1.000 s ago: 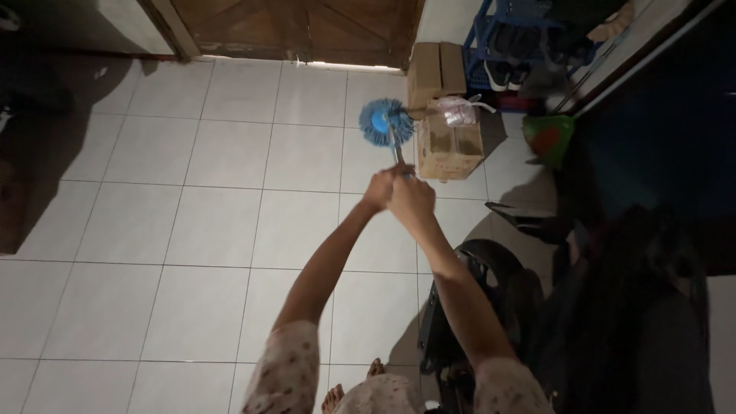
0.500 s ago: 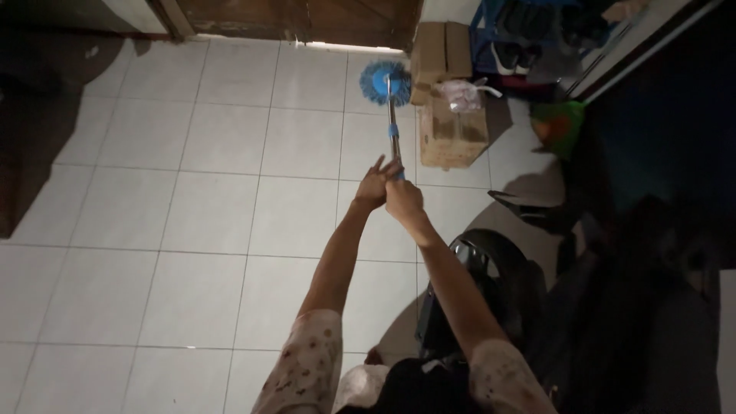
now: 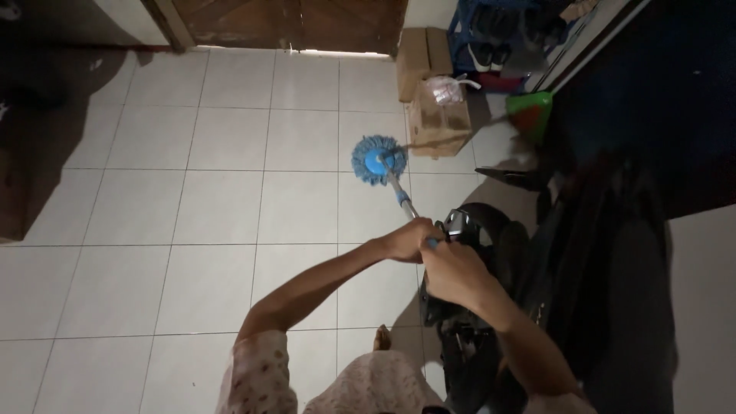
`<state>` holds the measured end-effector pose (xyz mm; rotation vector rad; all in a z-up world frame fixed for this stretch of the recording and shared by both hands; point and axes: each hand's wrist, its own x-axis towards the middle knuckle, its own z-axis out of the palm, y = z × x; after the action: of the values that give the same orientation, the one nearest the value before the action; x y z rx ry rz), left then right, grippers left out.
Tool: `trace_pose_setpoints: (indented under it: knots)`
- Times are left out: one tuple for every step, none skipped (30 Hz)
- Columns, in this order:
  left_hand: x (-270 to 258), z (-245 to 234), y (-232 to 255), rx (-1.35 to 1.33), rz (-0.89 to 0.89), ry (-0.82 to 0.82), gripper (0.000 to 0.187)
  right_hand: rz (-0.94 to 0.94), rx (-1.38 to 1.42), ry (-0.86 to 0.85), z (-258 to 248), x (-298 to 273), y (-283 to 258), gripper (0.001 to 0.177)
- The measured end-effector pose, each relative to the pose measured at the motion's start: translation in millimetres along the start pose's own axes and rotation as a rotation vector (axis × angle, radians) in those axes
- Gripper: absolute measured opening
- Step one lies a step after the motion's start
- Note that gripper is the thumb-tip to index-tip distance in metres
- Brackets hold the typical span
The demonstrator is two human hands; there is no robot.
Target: Mopping a tiled floor using a spin mop, moving from a bedroom area into a garage space with a motorcycle.
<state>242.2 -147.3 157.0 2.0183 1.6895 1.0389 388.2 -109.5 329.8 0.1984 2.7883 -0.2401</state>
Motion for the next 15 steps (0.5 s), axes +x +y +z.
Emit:
trace_pose_setpoints:
  knots:
    - [-9, -4, 12, -0.089, 0.044, 0.055, 0.023, 0.002, 0.004, 0.034, -1, -6, -10, 0.027]
    - [-17, -8, 22, -0.178, 0.087, 0.111, 0.028, 0.004, 0.009, 0.068, -1, -10, -20, 0.032]
    - [-16, 2, 4, -0.191, 0.083, 0.109, 0.028, 0.009, 0.013, 0.055, 10, -2, -16, 0.032]
    - [-15, 13, -14, -0.126, 0.071, 0.14, 0.022, 0.061, 0.045, 0.095, 22, 7, -12, 0.023]
    - [-12, 16, -37, -0.049, 0.063, 0.17, 0.017, 0.11, 0.075, 0.145, 31, 21, -8, 0.016]
    - [-14, 18, -51, -0.049, 0.063, 0.169, 0.017, 0.111, 0.076, 0.145, 44, 37, -6, 0.016]
    - [-15, 19, -67, 0.045, 0.008, 0.165, 0.018, 0.147, 0.069, 0.213, 56, 55, -3, 0.015]
    - [-15, 22, -84, 0.139, -0.047, 0.162, 0.019, 0.183, 0.062, 0.282, 69, 73, 2, 0.014]
    - [-17, 24, -98, 0.146, -0.034, 0.169, 0.019, 0.186, 0.051, 0.294, 102, 100, 16, 0.014]
    - [-19, 27, -112, 0.188, -0.253, 0.122, 0.024, 0.172, 0.071, 0.283, 134, 127, 32, 0.012]
    - [-19, 31, -127, 0.228, -0.467, 0.071, 0.032, 0.165, 0.094, 0.274, 167, 154, 49, 0.01]
    - [-22, 41, -138, 0.232, -0.448, 0.074, 0.032, 0.177, 0.086, 0.288, 206, 181, 65, 0.01]
    - [-25, 52, -149, 0.24, -0.603, 0.02, 0.045, 0.172, 0.128, 0.338, 247, 208, 82, 0.013]
    - [-28, 63, -161, 0.247, -0.758, -0.034, 0.059, 0.166, 0.17, 0.39, 286, 235, 100, 0.018]
    - [-27, 72, -161, 0.246, -0.749, -0.029, 0.059, 0.171, 0.162, 0.394, 286, 225, 101, 0.018]
